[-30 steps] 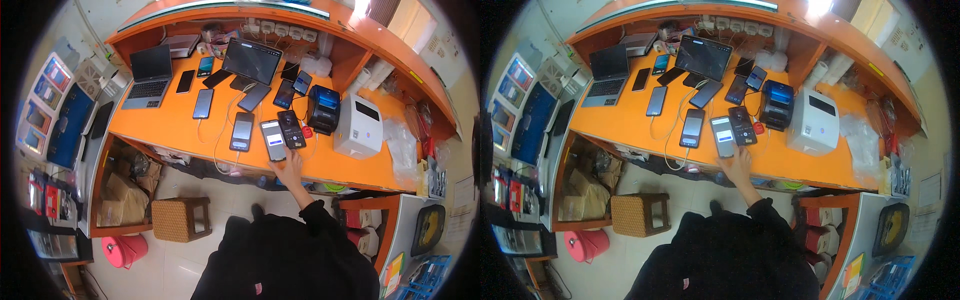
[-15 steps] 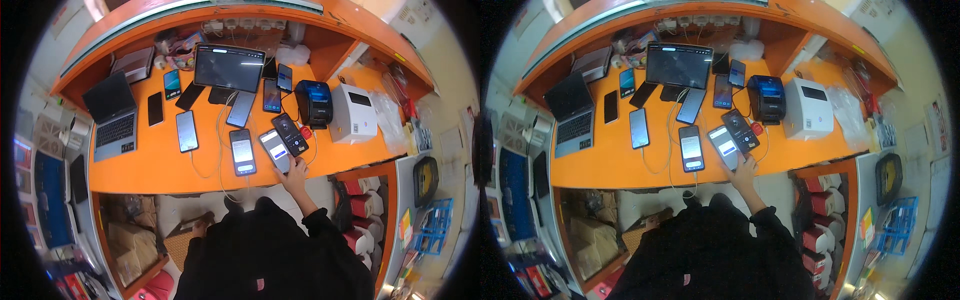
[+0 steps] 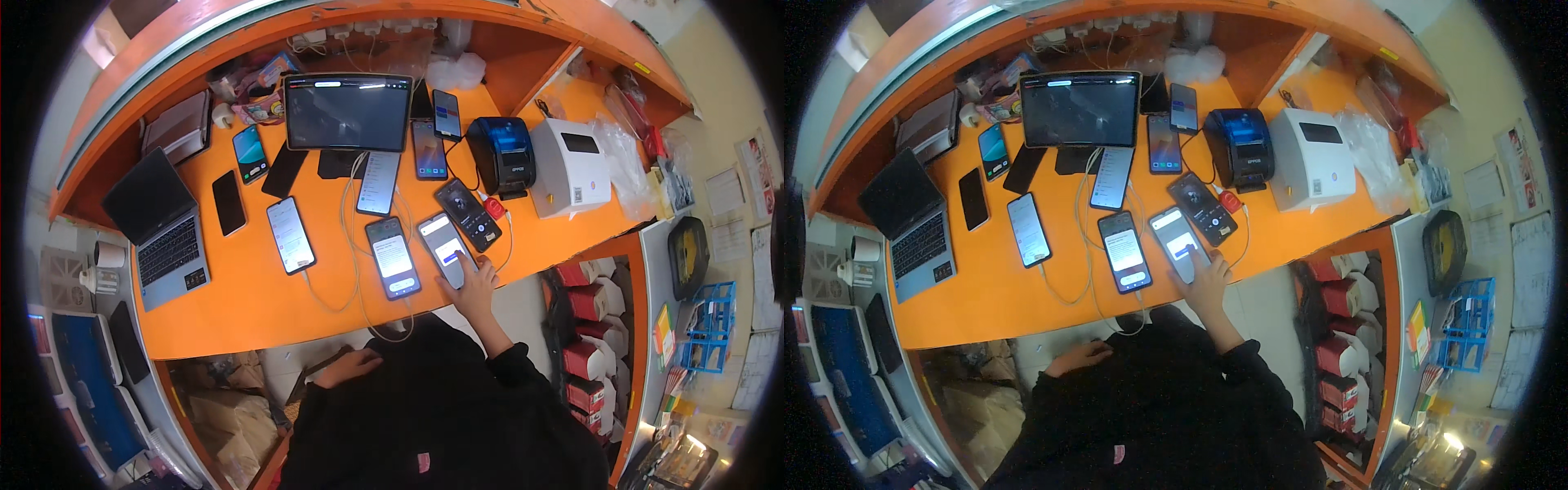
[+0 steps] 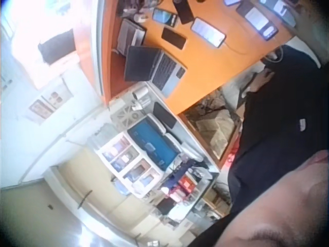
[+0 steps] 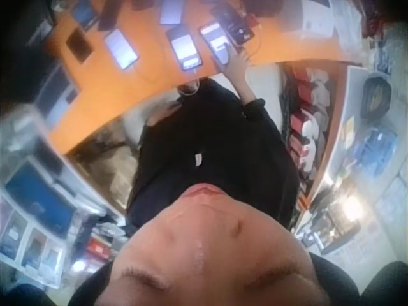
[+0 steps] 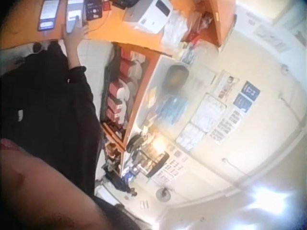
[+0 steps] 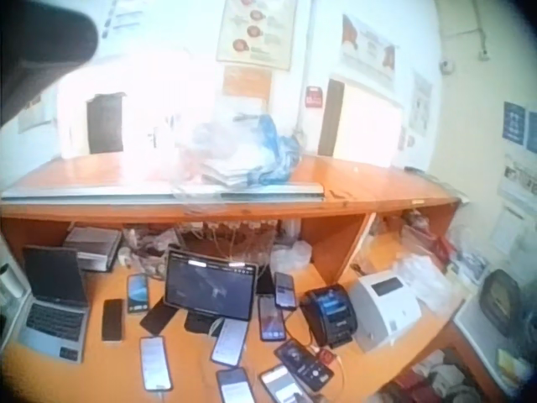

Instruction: The person folds multiple flat-packed food boxes into shape on a stainless steel counter, then moves to a desk to operate a phone and print a receipt. The person returns to the counter, places the receipt into a box, and scoops yellow food into a plastic container.

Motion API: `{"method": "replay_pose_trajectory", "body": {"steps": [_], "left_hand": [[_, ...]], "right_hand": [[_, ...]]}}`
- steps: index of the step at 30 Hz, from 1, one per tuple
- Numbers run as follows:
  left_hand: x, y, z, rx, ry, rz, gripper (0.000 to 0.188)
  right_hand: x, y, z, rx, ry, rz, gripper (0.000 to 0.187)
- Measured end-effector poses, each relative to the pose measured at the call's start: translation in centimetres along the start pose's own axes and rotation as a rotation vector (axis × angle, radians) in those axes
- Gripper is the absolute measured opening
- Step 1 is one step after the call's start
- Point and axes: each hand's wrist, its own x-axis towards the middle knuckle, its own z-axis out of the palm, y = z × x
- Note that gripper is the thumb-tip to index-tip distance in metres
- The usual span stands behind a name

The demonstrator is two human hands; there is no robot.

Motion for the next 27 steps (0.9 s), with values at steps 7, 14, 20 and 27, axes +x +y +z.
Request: {"method": "replay_pose_trajectory", "body": {"steps": [7,14,20,27], "left_hand": [[1.3,2.6,-4.2,-0.276,0.868,0.12,0.017],[3.5,-3.3,-7.5,-0.385,1.601,0.245,0.021],[4.3,-4.3,-7.9,-0.339,1.581,0.131,0.021],[4.5,-5.8,-8.0,-0.258,1.585,0.109,0.021]], "right_hand": [[0.3,-0.4,-0.7,-0.012,-0.062,0.036,0.072],[0.0,-0.7,-1.2,0.042,-0.093,0.011,0.072],[0.1,-0.7,-0.9,0.055,-0.111,-0.018,0.069],[0.2,-0.6,-1.2,0.075,-0.129,-0.024,0.064]]}}
